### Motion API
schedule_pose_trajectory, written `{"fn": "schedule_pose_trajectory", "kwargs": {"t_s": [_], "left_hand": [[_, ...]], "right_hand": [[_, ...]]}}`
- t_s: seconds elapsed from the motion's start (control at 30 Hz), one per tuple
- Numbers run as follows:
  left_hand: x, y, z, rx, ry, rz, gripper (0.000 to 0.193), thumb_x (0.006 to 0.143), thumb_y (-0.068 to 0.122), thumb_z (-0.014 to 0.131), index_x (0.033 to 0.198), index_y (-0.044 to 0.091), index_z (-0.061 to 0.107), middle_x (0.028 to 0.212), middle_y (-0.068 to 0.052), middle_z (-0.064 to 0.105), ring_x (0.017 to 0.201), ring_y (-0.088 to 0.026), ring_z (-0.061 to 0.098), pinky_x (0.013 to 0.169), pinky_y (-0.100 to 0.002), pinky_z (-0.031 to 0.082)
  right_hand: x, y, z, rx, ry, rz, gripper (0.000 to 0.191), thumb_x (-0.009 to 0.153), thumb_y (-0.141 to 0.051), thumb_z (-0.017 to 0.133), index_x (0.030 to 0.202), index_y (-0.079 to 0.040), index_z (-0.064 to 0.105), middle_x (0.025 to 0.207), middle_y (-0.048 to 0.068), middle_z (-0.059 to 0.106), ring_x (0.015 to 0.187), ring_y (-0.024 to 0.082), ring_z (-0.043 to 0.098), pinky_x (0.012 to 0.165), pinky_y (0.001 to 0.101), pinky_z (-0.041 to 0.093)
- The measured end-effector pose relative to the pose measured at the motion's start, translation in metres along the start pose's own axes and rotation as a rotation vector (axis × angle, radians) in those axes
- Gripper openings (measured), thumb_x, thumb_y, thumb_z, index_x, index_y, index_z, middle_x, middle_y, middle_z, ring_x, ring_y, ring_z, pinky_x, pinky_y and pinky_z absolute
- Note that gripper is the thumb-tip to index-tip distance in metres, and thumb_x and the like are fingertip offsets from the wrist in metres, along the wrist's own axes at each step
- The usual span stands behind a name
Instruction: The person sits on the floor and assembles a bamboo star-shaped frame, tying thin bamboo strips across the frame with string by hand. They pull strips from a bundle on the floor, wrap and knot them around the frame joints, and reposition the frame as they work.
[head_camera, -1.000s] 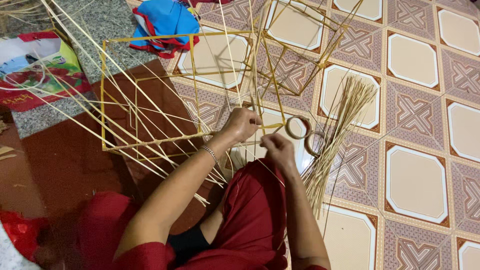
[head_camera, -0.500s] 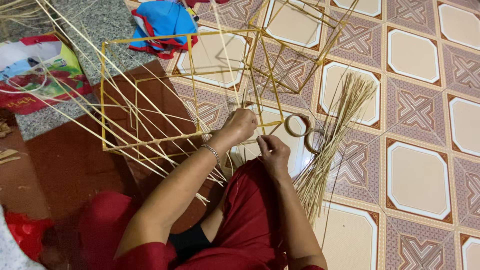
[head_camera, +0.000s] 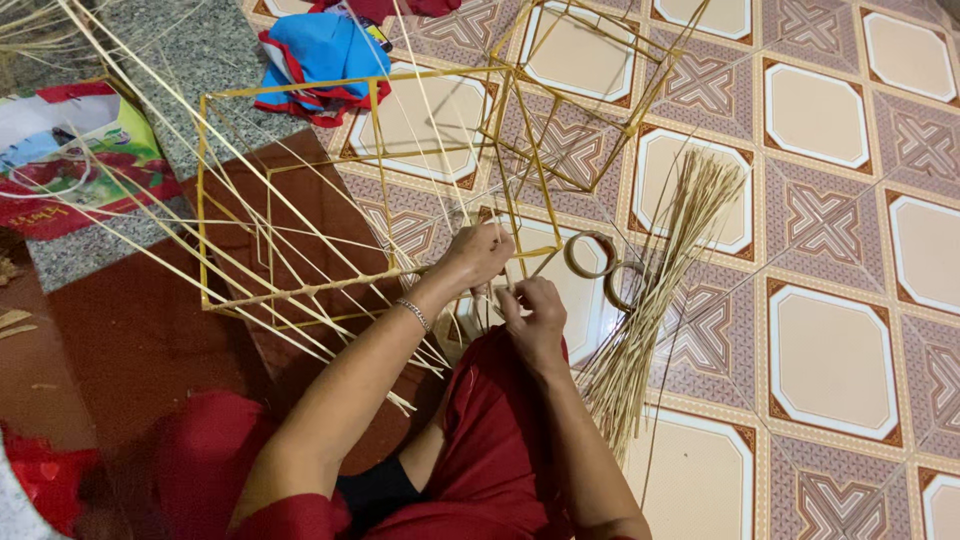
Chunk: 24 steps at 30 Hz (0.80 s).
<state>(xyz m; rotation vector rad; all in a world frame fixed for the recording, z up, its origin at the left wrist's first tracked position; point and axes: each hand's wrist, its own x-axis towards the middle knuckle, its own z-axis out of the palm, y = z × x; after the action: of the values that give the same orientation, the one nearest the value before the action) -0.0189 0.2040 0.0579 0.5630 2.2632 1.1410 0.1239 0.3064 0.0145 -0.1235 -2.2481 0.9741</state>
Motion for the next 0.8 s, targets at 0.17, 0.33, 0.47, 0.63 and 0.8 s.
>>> {"fn": "schedule_pose_trajectory", "kwargs": {"t_s": [0.17,0.33,0.47,0.63,0.8], "left_hand": [[-0.018,0.013,-0.002,-0.082,-0.012,-0.045,0.026,0.102,0.018,0.052,0.123,0.007,0.064,0.098,-0.018,0.074,0.048,-0.016,0.068,0.048,-0.029,0.061],[-0.023,0.015,-0.007,-0.022,-0.043,0.053,0.053,0.085,0.002,0.063,0.136,0.012,0.053,0.119,-0.014,0.065,0.052,-0.016,0.073,0.052,-0.029,0.063],[-0.020,0.018,0.006,0.182,0.050,0.030,0.043,0.090,0.012,0.072,0.131,0.013,0.056,0.103,-0.014,0.075,0.067,-0.020,0.072,0.062,-0.032,0.054],[-0.022,0.015,0.014,0.180,0.095,0.070,0.041,0.093,0.005,0.062,0.133,0.012,0.052,0.087,-0.012,0.075,0.073,-0.026,0.073,0.063,-0.041,0.058],[-0.017,0.001,0.018,0.248,0.155,0.189,0.045,0.090,-0.005,0.057,0.133,0.006,0.053,0.080,-0.020,0.073,0.074,-0.033,0.071,0.064,-0.047,0.058]], "right_hand": [[0.015,0.028,-0.024,0.579,-0.174,0.704,0.017,0.092,-0.023,0.073,0.090,-0.006,0.075,0.070,0.002,0.069,0.058,0.012,0.058,0.056,0.0308,0.053],[0.047,0.045,-0.066,0.579,-0.243,0.571,0.019,0.091,-0.022,0.080,0.088,-0.004,0.075,0.069,0.004,0.067,0.058,0.011,0.055,0.055,0.0268,0.048],[0.080,0.037,-0.090,0.529,-0.198,0.513,0.017,0.084,-0.025,0.080,0.088,-0.009,0.077,0.073,0.002,0.075,0.060,0.010,0.062,0.056,0.0251,0.050],[0.137,0.028,-0.064,-0.434,-0.081,-0.130,0.024,0.084,-0.033,0.086,0.081,-0.012,0.075,0.073,0.002,0.067,0.067,0.015,0.055,0.061,0.0316,0.044],[0.172,0.007,-0.018,-0.843,-0.209,-0.373,0.022,0.082,-0.030,0.085,0.074,-0.017,0.070,0.081,0.003,0.063,0.086,0.023,0.051,0.078,0.0366,0.042]]}}
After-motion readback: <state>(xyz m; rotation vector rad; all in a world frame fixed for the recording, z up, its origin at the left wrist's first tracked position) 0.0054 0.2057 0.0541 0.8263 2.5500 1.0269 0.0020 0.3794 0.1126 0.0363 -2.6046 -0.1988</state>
